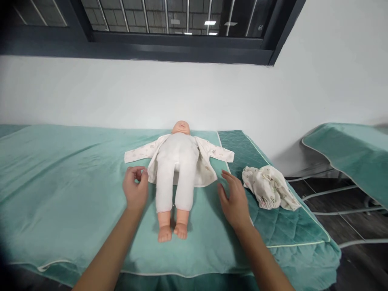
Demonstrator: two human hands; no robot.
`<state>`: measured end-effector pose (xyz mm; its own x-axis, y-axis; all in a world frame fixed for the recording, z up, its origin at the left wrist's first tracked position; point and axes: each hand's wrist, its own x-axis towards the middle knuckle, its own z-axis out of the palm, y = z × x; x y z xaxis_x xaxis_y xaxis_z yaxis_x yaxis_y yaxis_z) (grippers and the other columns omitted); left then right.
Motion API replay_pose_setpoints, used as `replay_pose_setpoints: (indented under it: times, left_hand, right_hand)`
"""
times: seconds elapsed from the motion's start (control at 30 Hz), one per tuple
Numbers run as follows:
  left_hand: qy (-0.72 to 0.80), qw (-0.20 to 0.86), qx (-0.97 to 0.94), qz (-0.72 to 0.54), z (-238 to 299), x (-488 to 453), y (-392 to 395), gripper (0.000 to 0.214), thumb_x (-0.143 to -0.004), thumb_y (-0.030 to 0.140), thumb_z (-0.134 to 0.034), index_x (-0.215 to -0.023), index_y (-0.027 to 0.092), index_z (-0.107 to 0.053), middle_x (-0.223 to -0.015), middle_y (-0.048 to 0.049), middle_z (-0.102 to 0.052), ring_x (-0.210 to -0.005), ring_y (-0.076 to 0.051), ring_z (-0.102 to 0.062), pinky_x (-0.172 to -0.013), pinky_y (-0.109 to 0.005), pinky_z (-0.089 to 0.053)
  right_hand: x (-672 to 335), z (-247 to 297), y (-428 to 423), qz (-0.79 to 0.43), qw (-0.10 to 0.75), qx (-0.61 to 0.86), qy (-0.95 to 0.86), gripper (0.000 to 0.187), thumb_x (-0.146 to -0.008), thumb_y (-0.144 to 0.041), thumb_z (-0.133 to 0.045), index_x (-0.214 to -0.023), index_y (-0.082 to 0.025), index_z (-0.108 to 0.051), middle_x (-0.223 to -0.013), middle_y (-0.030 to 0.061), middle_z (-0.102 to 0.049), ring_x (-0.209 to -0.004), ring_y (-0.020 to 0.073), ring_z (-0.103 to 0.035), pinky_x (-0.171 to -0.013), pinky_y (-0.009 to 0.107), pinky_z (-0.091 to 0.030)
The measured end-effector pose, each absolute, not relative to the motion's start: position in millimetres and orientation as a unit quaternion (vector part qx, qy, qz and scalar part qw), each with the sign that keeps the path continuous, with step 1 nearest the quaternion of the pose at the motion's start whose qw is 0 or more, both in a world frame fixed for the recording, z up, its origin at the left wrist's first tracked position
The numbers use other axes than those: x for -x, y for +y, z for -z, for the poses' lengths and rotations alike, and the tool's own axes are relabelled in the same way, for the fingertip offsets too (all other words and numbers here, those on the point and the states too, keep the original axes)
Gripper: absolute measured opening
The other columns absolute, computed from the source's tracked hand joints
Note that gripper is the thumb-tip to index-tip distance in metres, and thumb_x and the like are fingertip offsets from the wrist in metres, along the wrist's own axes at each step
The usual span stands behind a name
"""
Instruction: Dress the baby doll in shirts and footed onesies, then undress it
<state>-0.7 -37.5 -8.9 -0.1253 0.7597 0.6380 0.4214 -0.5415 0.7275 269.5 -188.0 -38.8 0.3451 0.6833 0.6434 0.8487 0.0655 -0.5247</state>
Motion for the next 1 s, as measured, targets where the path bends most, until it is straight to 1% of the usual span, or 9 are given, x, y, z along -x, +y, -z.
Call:
replay_pose_setpoints:
  times: [0.13,0.23,0.3,0.4,0.57,0.7,0.8,0.87,1.0]
  left_hand:
    - [0.434,0.118,-0.688,-0.57,13,14,-61,0.007,-0.088,0.019,-0.053,-0.085,0.021,-0.059,-0.07,0.0022,-0.044,-0.066,-0.014,-0.046,-0.067,-0.027,-0.039]
    - [0.397,0.124,-0.739,-0.53,20,27,-83,0.007,-0.089,0.018,-0.053,-0.088,0.022,-0.059,-0.075,-0.0002,-0.054,-0.072,-0.016,-0.052,-0.069,-0.029,-0.043]
    - [0.347,0.119,-0.775,-0.514,24,33,-98,0.012,-0.087,0.016,-0.056,-0.096,0.023,-0.06,-0.087,-0.0032,-0.062,-0.083,-0.019,-0.058,-0.076,-0.032,-0.046]
    - [0.262,0.128,-0.833,-0.471,26,36,-119,0.03,-0.084,0.018,-0.063,-0.112,0.026,-0.059,-0.114,-0.0084,-0.065,-0.107,-0.025,-0.059,-0.092,-0.042,-0.048]
    - [0.181,0.109,-0.912,-0.353,23,23,-144,0.05,-0.082,0.039,-0.071,-0.127,0.025,-0.054,-0.146,-0.0126,-0.049,-0.139,-0.033,-0.037,-0.112,-0.056,-0.034]
    - [0.204,0.079,-0.932,-0.29,19,13,-150,0.032,-0.089,0.035,-0.062,-0.12,0.027,-0.061,-0.155,-0.007,-0.039,-0.146,-0.033,-0.024,-0.117,-0.064,-0.02]
    - [0.206,0.073,-0.94,-0.262,18,11,-149,0.023,-0.091,0.036,-0.059,-0.113,0.031,-0.065,-0.154,-0.0022,-0.041,-0.146,-0.032,-0.025,-0.117,-0.066,-0.017]
    - [0.2,0.071,-0.944,-0.251,18,10,-147,0.021,-0.092,0.037,-0.057,-0.111,0.031,-0.066,-0.152,-0.0015,-0.043,-0.146,-0.031,-0.026,-0.117,-0.066,-0.016]
    - [0.19,0.055,-0.949,-0.245,18,6,-143,0.023,-0.094,0.037,-0.055,-0.112,0.03,-0.065,-0.152,-0.003,-0.044,-0.146,-0.03,-0.026,-0.117,-0.066,-0.015]
  right_hand:
    - [-321,47,-240,0.204,0.329,0.749,-0.539,0.047,-0.091,-0.038,-0.052,-0.135,-0.02,-0.052,-0.141,0.0151,-0.053,-0.133,0.0347,-0.044,-0.11,0.056,-0.031]
    - [-366,57,-274,0.223,0.267,0.801,-0.486,0.058,-0.089,-0.056,-0.047,-0.136,-0.022,-0.052,-0.148,0.0152,-0.046,-0.138,0.0422,-0.037,-0.109,0.064,-0.026]
    - [-390,65,-289,0.186,0.252,0.801,-0.51,0.069,-0.086,-0.068,-0.044,-0.137,-0.022,-0.052,-0.147,0.0163,-0.047,-0.134,0.042,-0.043,-0.106,0.061,-0.032]
    - [-410,72,-301,0.158,0.215,0.764,-0.587,0.079,-0.082,-0.076,-0.046,-0.14,-0.021,-0.05,-0.147,0.0189,-0.047,-0.136,0.0395,-0.042,-0.108,0.051,-0.034]
    - [-411,54,-302,0.173,0.123,0.767,-0.606,0.058,-0.092,-0.063,-0.04,-0.135,-0.026,-0.053,-0.138,0.015,-0.057,-0.12,0.0372,-0.057,-0.093,0.049,-0.043]
    - [-392,17,-296,0.151,0.056,0.792,-0.589,0.034,-0.094,-0.05,-0.044,-0.106,-0.023,-0.06,-0.107,0.0142,-0.069,-0.095,0.0358,-0.064,-0.073,0.043,-0.042]
    - [-368,-13,-289,0.101,0.056,0.82,-0.561,0.031,-0.094,-0.054,-0.043,-0.083,-0.025,-0.048,-0.078,0.0092,-0.065,-0.067,0.0286,-0.06,-0.056,0.036,-0.03]
    - [-348,-31,-286,0.065,0.09,0.826,-0.553,0.038,-0.092,-0.058,-0.046,-0.074,-0.026,-0.039,-0.06,0.0027,-0.052,-0.055,0.0225,-0.049,-0.054,0.034,-0.025]
    - [-307,-65,-281,-0.051,0.208,0.777,-0.592,0.048,-0.092,-0.058,-0.048,-0.064,-0.023,-0.032,-0.055,-0.0034,-0.034,-0.053,0.0146,-0.037,-0.056,0.031,-0.026]
